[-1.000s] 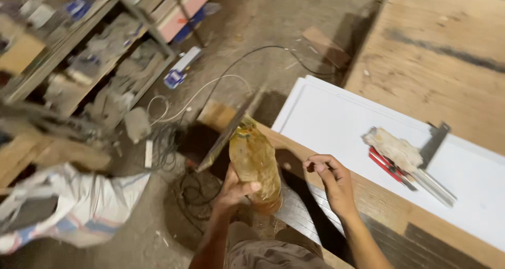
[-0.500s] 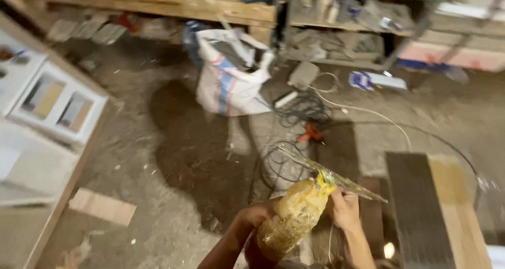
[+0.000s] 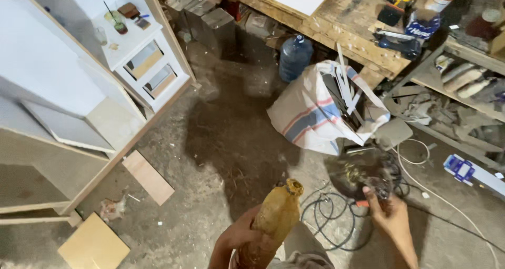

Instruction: The person applies glue to the edges of wood panels using a scraper and a plastic bottle, then arranges the panels on a workbench.

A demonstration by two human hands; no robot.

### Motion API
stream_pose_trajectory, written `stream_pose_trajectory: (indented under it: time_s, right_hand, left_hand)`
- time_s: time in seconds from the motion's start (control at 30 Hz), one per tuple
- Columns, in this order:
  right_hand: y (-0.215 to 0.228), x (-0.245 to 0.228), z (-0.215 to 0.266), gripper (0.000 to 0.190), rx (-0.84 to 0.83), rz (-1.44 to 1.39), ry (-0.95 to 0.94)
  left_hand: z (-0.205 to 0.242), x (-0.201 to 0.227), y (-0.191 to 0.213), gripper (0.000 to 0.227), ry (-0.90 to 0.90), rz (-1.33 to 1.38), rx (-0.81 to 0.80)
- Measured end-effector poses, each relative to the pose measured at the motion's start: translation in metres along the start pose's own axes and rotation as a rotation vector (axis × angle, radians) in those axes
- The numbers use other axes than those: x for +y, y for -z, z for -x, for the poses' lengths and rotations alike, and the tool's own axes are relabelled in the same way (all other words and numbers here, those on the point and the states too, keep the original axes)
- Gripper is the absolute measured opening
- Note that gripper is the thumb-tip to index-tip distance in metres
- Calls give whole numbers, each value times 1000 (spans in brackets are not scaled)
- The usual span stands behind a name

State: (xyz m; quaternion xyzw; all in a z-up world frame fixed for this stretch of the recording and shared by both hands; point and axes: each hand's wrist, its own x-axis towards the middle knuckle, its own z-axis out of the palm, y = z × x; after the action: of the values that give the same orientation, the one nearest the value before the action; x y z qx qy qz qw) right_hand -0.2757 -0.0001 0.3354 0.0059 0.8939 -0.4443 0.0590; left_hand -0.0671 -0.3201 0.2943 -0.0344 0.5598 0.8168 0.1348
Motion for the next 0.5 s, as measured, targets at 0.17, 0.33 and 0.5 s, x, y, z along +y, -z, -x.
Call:
stream_pose_trajectory:
  time_s: [0.17, 0.33, 0.5]
  right_hand:
    - [-88, -36, -106, 52, -118, 7, 24]
    - [-203, -5, -261, 52, -131, 161, 917]
    - [-222, -291, -296, 57, -503, -845, -376]
  left_hand:
    - [-60, 106, 59, 112, 133, -338, 235]
    - [-112, 170, 131, 68, 8, -372, 484]
    - [-153, 220, 207, 68, 64, -406, 733]
